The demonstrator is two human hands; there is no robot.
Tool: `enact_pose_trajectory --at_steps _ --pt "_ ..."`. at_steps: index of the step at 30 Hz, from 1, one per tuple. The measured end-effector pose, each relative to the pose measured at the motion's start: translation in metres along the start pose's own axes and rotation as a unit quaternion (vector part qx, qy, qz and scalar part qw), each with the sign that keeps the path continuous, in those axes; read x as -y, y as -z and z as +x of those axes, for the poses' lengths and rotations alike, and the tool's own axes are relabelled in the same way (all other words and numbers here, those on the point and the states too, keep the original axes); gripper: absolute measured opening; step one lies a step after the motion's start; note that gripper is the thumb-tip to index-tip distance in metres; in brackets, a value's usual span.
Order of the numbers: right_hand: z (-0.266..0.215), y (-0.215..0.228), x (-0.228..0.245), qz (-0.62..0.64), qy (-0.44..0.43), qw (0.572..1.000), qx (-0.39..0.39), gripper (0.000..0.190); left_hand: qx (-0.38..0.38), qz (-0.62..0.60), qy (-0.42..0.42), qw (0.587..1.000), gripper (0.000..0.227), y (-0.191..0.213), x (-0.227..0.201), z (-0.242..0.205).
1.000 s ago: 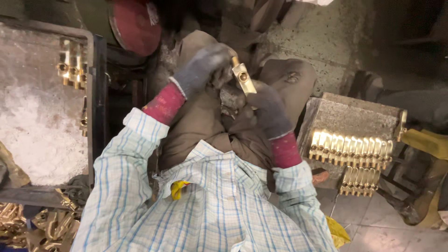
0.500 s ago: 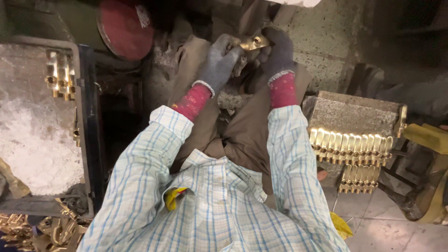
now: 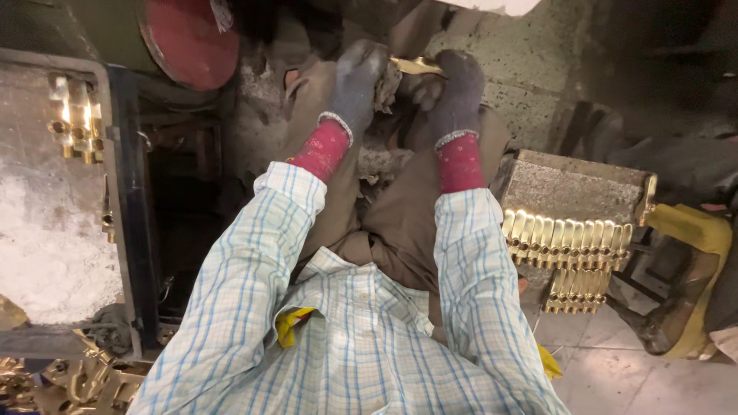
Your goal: The person sits on the floor and repeatedly rubs small brass-colored metal parts against a rotating grinding wheel to smooth or polish their surfaces. They handle the parts one at a time, rotating them in their gloved hands to treat different sides, then place the finished pieces into a nearby metal tray.
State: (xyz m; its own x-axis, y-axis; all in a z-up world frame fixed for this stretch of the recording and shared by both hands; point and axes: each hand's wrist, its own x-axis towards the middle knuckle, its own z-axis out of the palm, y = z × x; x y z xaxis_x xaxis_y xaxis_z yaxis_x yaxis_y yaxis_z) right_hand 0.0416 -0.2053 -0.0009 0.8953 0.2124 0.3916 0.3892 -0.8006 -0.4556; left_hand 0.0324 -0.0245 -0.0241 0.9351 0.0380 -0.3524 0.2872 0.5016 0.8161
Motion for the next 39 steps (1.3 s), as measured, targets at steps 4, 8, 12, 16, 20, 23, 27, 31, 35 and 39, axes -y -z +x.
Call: enact_pose_trajectory --at_steps 4,8,12,16,20,23,27,31,35,39 --pt "0.006 0.007 0.028 0.490 -0.511 0.700 -0.097 0.016 0.026 -0.095 0.034 0.995 0.023 0.013 0.030 0.011" --pt "0.015 0.012 0.038 0.418 -0.494 0.753 -0.118 0.022 -0.017 -0.001 0.026 1.000 0.037 0.016 0.055 0.014" --pt "0.012 0.019 0.029 0.016 -0.189 0.980 -0.063 0.012 -0.012 0.076 -0.036 0.996 0.039 0.022 0.071 0.011" --pt "-0.003 0.018 0.017 -0.161 -0.072 0.984 0.015 0.009 0.036 -0.050 -0.015 0.998 0.030 0.016 0.082 0.013" --pt "-0.003 0.011 0.011 -0.175 -0.022 0.984 0.018 0.019 0.086 -0.339 0.166 0.922 0.025 0.007 0.079 0.022" --pt "0.001 0.022 0.018 -0.203 -0.033 0.976 0.076 0.020 0.070 -0.133 0.118 0.982 0.034 0.009 0.064 0.013" --pt "-0.010 0.072 0.054 0.018 -0.203 0.963 0.175 0.026 0.116 0.010 0.062 0.991 0.033 0.019 0.015 -0.006" --pt "-0.053 0.095 0.101 0.062 -0.057 0.996 0.014 0.025 0.197 0.031 0.057 0.978 0.027 0.031 -0.038 -0.039" --pt "-0.076 0.089 0.121 0.371 -0.262 0.891 -0.010 0.025 0.030 0.558 -0.385 0.734 0.021 0.058 -0.074 -0.084" --pt "-0.072 0.086 0.131 0.461 -0.373 0.804 -0.041 0.027 0.042 0.656 -0.332 0.677 0.025 0.071 -0.080 -0.086"
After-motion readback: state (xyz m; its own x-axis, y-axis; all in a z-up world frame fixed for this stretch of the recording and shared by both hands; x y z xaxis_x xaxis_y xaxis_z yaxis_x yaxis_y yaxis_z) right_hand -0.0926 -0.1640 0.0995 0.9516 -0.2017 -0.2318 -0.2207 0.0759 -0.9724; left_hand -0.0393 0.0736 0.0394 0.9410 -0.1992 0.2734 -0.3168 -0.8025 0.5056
